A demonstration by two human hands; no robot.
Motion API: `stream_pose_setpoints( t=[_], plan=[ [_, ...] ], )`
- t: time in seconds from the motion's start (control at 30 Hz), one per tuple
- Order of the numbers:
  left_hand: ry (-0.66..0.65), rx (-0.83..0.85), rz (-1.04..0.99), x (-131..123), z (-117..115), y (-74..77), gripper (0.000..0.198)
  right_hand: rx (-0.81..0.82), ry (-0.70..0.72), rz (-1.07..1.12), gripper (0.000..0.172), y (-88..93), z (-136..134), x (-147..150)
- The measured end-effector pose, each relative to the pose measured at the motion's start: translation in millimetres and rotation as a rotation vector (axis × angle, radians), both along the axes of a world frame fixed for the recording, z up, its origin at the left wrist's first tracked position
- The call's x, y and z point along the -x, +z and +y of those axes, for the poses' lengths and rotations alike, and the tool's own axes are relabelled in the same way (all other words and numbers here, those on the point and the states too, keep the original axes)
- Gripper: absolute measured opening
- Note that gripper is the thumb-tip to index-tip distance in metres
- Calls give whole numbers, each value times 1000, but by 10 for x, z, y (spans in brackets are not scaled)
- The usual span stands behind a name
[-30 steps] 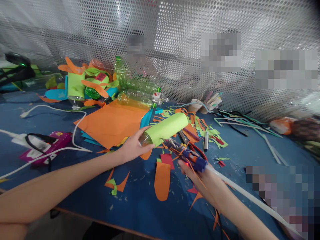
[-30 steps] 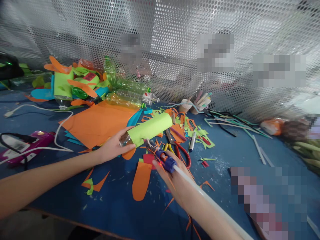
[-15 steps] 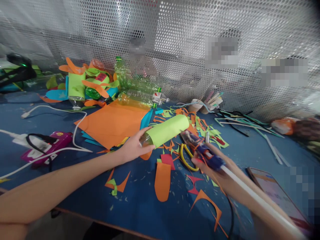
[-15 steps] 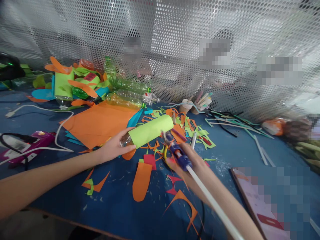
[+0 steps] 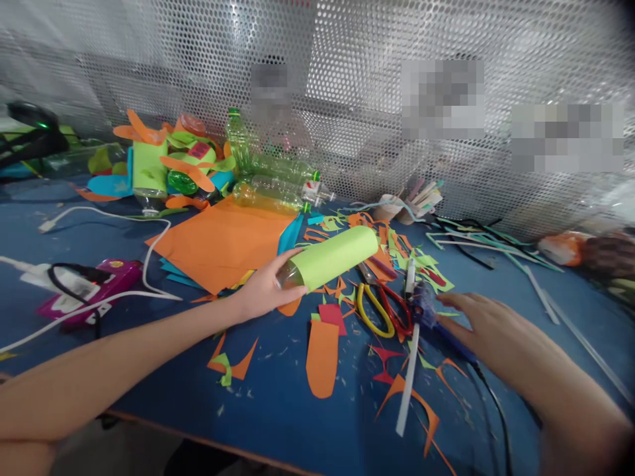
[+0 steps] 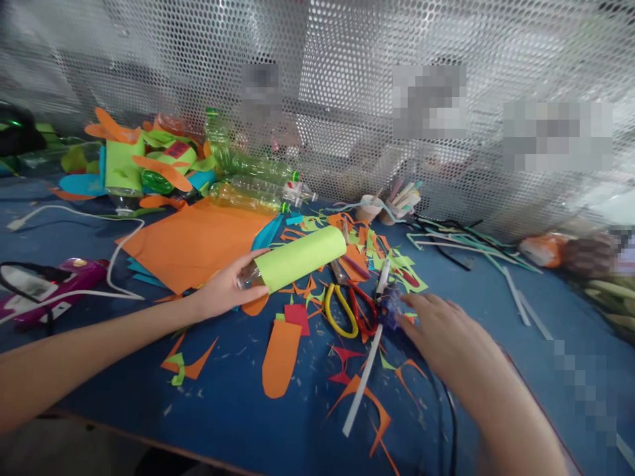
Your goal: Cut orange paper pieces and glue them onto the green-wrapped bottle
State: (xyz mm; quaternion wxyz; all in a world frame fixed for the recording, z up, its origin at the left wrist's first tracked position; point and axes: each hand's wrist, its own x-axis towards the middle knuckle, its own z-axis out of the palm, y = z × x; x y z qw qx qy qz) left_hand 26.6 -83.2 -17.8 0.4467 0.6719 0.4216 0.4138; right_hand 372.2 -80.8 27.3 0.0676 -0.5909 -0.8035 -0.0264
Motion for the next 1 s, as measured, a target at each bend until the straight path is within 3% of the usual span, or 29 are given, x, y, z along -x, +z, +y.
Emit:
stream_pose_setpoints(
  t=[0.1, 0.2, 0.27, 0.37, 0.6, 0.8, 1.0],
  plan=[
    [8, -9, 20, 0, -2, -10, 71, 77, 175, 243, 23, 50, -170, 580],
    [-6, -27, 27, 6, -13, -23, 72, 145, 374, 354, 18, -89, -272, 1026],
    [-39, -29, 13, 11, -23, -27, 72, 141, 390, 346, 16, -203, -299, 1151],
    [-67, -12, 0, 15, -35, -21, 75, 173, 400, 360, 14, -301, -306, 1162],
    [-102, 20, -14, 13, -43, 13, 74, 172, 393, 400, 13, -333, -295, 1163],
    [-125, -7, 22, 33, -46, 26, 73, 284, 340, 602, 13, -195, -329, 1132],
    [-152, -3, 25, 3, -76, 37, 71, 167, 284, 792, 15, -111, -364, 1118]
  ],
)
